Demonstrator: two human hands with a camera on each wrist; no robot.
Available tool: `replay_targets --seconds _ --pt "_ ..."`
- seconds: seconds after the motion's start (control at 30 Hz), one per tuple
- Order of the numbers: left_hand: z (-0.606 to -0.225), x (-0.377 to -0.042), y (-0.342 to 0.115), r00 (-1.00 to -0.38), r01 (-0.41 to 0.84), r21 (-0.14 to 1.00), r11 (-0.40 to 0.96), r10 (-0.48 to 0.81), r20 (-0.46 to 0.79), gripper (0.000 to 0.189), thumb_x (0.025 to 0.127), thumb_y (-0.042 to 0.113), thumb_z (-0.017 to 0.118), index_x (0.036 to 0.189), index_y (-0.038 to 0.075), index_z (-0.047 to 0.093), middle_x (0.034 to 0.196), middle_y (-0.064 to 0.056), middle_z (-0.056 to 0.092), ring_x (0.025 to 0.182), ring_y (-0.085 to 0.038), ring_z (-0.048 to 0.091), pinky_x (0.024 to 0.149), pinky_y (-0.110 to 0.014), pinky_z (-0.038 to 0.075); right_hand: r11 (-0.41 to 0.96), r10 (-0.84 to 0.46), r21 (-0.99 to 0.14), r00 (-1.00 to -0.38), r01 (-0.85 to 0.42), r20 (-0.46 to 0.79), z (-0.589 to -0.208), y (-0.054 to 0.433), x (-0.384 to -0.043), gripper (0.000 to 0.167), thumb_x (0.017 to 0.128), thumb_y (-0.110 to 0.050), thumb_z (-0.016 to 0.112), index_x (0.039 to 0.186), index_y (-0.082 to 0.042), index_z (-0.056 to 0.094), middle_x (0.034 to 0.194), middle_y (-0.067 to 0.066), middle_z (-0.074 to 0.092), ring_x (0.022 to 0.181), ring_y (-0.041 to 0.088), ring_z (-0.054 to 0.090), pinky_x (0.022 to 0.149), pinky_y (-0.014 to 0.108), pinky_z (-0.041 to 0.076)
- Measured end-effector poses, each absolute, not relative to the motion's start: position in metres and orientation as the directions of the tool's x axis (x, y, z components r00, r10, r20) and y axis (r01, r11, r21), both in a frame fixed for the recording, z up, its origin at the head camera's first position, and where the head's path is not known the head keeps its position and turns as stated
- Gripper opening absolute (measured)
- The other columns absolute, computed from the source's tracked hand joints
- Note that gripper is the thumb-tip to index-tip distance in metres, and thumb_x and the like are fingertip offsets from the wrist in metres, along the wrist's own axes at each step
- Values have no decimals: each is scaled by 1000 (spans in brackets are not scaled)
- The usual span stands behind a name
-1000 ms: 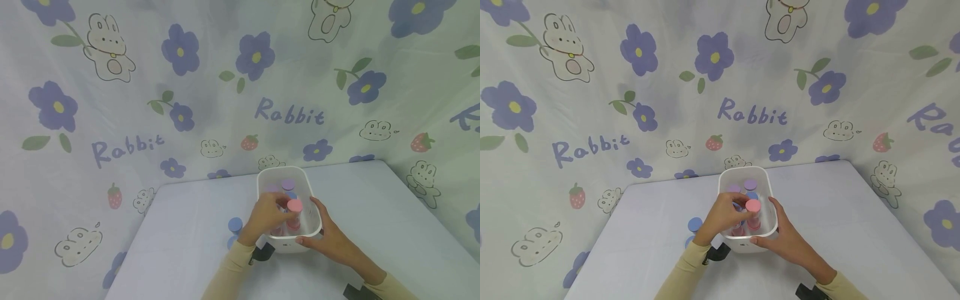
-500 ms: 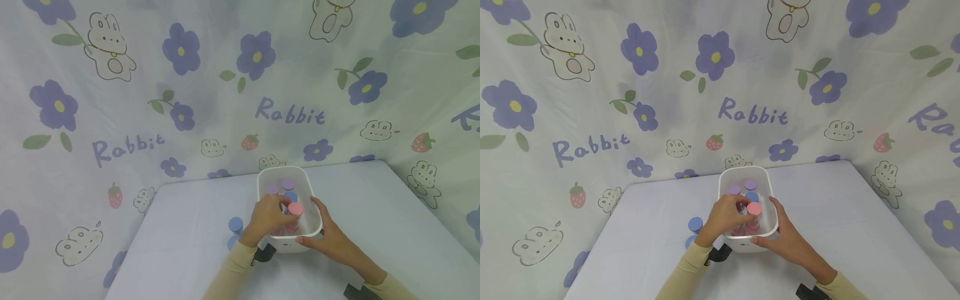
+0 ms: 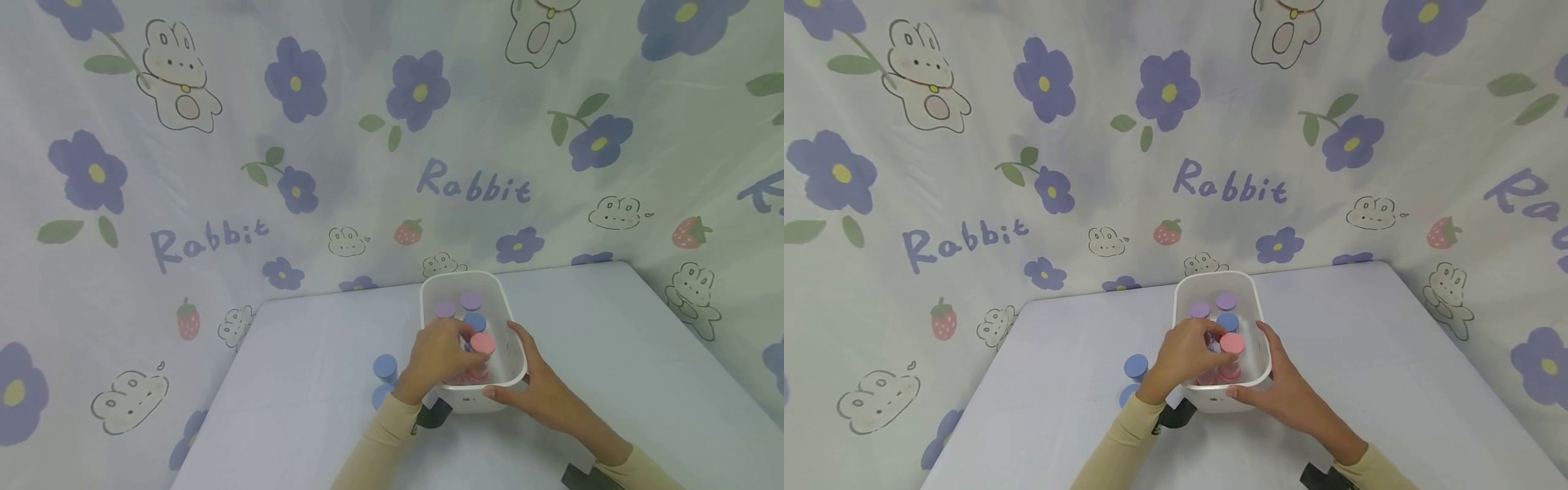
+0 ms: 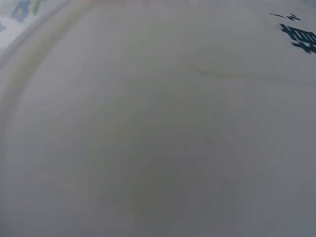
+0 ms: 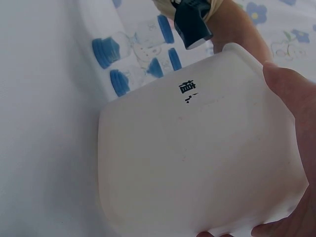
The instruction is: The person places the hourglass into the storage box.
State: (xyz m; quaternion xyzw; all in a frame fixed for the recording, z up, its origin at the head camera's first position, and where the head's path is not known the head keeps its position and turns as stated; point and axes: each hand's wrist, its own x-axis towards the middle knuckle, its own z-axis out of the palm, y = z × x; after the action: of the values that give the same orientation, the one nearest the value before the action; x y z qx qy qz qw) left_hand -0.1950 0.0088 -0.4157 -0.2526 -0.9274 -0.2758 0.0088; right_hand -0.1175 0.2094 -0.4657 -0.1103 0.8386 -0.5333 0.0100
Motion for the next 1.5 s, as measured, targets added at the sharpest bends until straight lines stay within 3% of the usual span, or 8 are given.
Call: replay_targets --seconds 0.27,0.7,0.93,1.1,1.33,1.5 --pt "-415 -193 9 -878 464 472 750 460 134 27 79 35 83 98 17 79 86 5 75 65 -5 51 53 -20 41 412 -189 -894 -976 -176 105 -466 209 -118 115 85 -33 84 165 -24 2 165 26 26 137 50 49 103 67 53" --pt "-414 -194 13 -891 438 411 800 447 79 24 78 37 84 96 22 80 76 16 66 70 -5 53 60 -21 43 411 -178 -896 -978 -171 104 -465 209 -118 115 84 -33 85 164 -24 4 164 27 28 138 51 48 105 67 51" --pt "-413 -194 14 -883 457 371 809 461 82 24 78 37 84 96 22 80 85 12 73 71 -4 54 64 -23 47 417 -174 -892 -978 -177 112 -466 210 -118 115 84 -33 85 165 -25 3 164 26 28 139 51 47 105 67 51" --pt "-413 -194 13 -880 464 355 811 468 82 20 79 36 84 92 22 79 80 14 69 70 -6 54 64 -25 47 420 -169 -891 -980 -169 106 -467 210 -118 115 84 -34 85 165 -26 3 165 26 28 139 51 47 105 67 51" --pt "-415 -194 12 -878 471 350 810 468 97 20 84 35 82 96 19 79 78 12 65 68 -6 52 60 -21 44 422 -169 -891 -980 -168 105 -467 208 -118 115 84 -33 85 165 -24 3 164 27 28 139 53 47 104 68 51" --pt "-415 -194 11 -881 466 355 810 459 111 28 82 34 83 104 18 79 87 7 70 70 -6 53 61 -21 45 419 -169 -891 -979 -175 113 -467 207 -118 115 84 -32 85 165 -24 4 164 28 29 139 52 47 104 68 51"
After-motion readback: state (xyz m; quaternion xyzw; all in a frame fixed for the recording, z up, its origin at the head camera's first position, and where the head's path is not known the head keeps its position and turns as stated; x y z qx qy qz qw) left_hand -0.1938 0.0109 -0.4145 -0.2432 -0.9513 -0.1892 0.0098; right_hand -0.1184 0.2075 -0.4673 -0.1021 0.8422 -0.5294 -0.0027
